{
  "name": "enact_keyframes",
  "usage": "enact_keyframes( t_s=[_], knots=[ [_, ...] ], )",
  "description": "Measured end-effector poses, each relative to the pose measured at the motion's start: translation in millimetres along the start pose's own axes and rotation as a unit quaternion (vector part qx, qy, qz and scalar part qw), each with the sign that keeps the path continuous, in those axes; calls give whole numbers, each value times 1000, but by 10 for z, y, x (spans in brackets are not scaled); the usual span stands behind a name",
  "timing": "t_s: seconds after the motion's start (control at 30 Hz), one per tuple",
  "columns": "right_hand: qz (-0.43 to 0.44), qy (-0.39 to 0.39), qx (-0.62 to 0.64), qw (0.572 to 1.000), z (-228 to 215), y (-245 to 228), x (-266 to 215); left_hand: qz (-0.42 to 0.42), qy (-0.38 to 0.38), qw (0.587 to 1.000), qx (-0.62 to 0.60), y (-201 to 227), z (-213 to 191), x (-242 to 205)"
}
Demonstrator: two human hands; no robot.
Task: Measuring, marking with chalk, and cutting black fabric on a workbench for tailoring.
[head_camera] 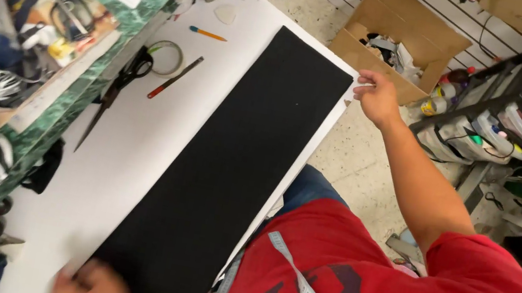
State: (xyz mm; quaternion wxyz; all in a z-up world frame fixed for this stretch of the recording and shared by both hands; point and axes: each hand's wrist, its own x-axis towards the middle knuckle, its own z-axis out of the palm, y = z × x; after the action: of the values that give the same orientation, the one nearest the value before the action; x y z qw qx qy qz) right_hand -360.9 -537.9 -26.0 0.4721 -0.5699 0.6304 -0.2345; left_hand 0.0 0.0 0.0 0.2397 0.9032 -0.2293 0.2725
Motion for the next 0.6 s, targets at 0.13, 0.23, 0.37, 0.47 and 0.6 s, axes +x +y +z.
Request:
enact_keyframes(
  t_s=[0.13,0.23,0.37,0.47,0.6],
  knots=[
    [-30,-65,-103,992,-194,-9,154,41,-259,926,-273,2010,651,-250],
    [-225,-121,-55,965,-294,156,468,176,-326,861,-349,3105,1090,-577],
    [-449,-174,-199,854,-310,16,696,245,-309,878,-270,3854,1636,-925],
    [-510,-223,-256,791,-352,144,963,245,-267,907,-213,4069,1883,-1117],
    [-538,-303,-297,729,-422,87,1186,264,-219,922,-180,4113,1910,-1278]
  ],
)
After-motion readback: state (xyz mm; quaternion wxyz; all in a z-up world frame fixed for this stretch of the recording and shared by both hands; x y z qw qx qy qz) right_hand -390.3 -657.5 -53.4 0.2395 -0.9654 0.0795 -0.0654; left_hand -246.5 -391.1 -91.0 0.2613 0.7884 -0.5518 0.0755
